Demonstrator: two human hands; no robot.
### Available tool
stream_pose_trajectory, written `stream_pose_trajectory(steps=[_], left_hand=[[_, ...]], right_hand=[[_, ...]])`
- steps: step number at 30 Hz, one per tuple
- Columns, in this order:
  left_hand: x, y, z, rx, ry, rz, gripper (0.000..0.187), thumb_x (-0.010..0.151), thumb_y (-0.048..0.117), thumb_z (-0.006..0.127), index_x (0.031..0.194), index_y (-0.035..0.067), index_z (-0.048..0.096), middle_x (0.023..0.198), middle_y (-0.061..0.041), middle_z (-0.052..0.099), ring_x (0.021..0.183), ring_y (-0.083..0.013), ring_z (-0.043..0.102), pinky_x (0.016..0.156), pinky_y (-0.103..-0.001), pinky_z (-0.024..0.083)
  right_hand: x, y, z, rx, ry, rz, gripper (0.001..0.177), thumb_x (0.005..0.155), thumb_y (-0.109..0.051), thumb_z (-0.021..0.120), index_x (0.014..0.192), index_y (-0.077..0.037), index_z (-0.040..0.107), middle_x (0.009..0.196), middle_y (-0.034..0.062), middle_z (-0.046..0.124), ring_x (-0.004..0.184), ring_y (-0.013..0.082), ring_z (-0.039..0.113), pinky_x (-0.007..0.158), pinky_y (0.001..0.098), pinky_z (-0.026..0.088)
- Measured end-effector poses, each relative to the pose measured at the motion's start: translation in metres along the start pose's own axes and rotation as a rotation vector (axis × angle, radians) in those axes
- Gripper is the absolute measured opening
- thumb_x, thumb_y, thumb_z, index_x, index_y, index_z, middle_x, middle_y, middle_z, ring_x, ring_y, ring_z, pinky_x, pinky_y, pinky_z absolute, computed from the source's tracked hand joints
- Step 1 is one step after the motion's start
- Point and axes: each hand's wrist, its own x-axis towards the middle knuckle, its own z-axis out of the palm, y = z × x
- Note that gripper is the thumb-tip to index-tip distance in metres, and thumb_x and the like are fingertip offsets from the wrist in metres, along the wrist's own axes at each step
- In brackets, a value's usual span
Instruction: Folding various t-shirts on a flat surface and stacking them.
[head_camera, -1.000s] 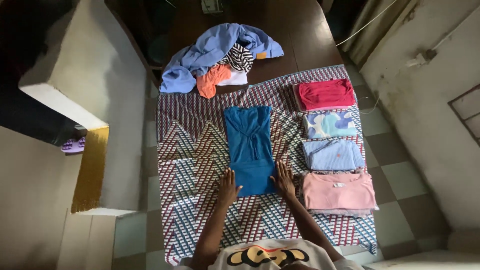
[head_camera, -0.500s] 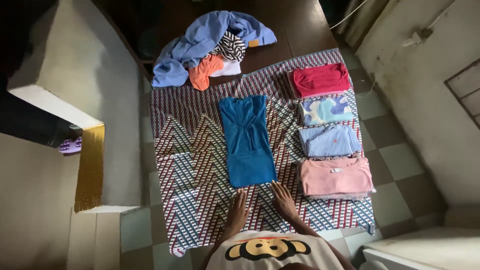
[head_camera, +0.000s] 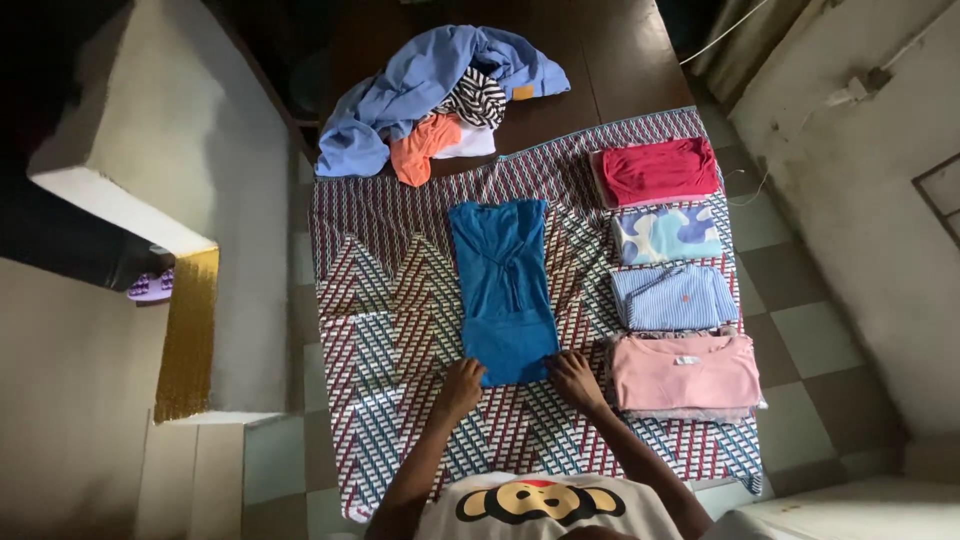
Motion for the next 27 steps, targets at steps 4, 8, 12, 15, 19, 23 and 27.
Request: stream_pose_trajectory(steps=[4,8,12,15,19,23,27], left_hand=[[-0.006,-0.006,0.006,0.003,0.174,0.141,0.027,0.085,0.006,0.070,0.111,0.000,0.066,0.118,-0.016,0.062,0.116,-0.0349,0.057,0.105,-0.050,0.045],[-0.004,-0.004,0.011,-0.061,0.267,0.023,0.011,0.089,0.006,0.070,0.100,0.004,0.069,0.103,-0.013,0.069,0.106,-0.0326,0.065,0.098,-0.046,0.052],[0.015,0.003,-0.002,-0.194,0.482,-0.078,0.015,0.082,0.013,0.075,0.094,0.007,0.068,0.096,-0.013,0.071,0.094,-0.0304,0.068,0.085,-0.044,0.053],[0.035,-0.013,0.008,-0.687,0.293,-0.587,0.014,0.095,0.018,0.065,0.105,0.007,0.066,0.082,-0.010,0.063,0.066,-0.0226,0.063,0.064,-0.036,0.051],[0.082,-0.057,0.029,-0.821,0.544,-0.414,0.023,0.101,0.028,0.061,0.104,0.007,0.066,0.079,-0.006,0.062,0.064,-0.0155,0.057,0.058,-0.035,0.046],[0.141,-0.092,0.024,-0.774,0.619,-0.428,0.030,0.110,0.033,0.051,0.111,0.006,0.064,0.080,-0.009,0.056,0.059,-0.0203,0.047,0.057,-0.038,0.041],[0.185,-0.121,0.016,-0.463,0.803,-0.284,0.029,0.112,0.033,0.051,0.113,0.006,0.063,0.091,-0.010,0.064,0.073,-0.0237,0.060,0.063,-0.039,0.048]], right_hand=[[0.000,0.002,-0.008,0.047,0.105,-0.105,0.038,0.083,-0.020,0.066,0.119,-0.007,0.069,0.127,0.0097,0.064,0.121,0.0306,0.054,0.105,0.0491,0.041],[-0.001,0.011,0.005,0.089,0.102,-0.011,0.031,0.078,-0.019,0.071,0.108,-0.008,0.071,0.122,0.0104,0.067,0.124,0.0338,0.054,0.105,0.0505,0.042],[0.015,0.011,0.006,0.171,0.136,0.147,0.032,0.076,-0.015,0.073,0.105,-0.004,0.068,0.120,0.0128,0.068,0.122,0.0351,0.055,0.101,0.0483,0.044],[0.040,0.012,0.003,0.292,0.199,0.254,0.033,0.074,-0.011,0.074,0.105,-0.002,0.066,0.113,0.0161,0.070,0.112,0.0384,0.060,0.097,0.0471,0.048],[0.087,0.040,0.028,0.508,0.219,0.512,0.020,0.090,-0.010,0.065,0.109,-0.006,0.065,0.101,0.0180,0.072,0.093,0.0382,0.069,0.080,0.0456,0.055],[0.146,0.081,0.056,0.380,0.255,0.571,0.016,0.103,-0.020,0.058,0.108,-0.006,0.065,0.100,0.0218,0.070,0.093,0.0442,0.067,0.078,0.0520,0.053],[0.193,0.105,0.059,0.348,0.361,0.458,0.022,0.101,-0.022,0.056,0.117,-0.007,0.063,0.104,0.0217,0.069,0.093,0.0454,0.067,0.077,0.0537,0.054]])
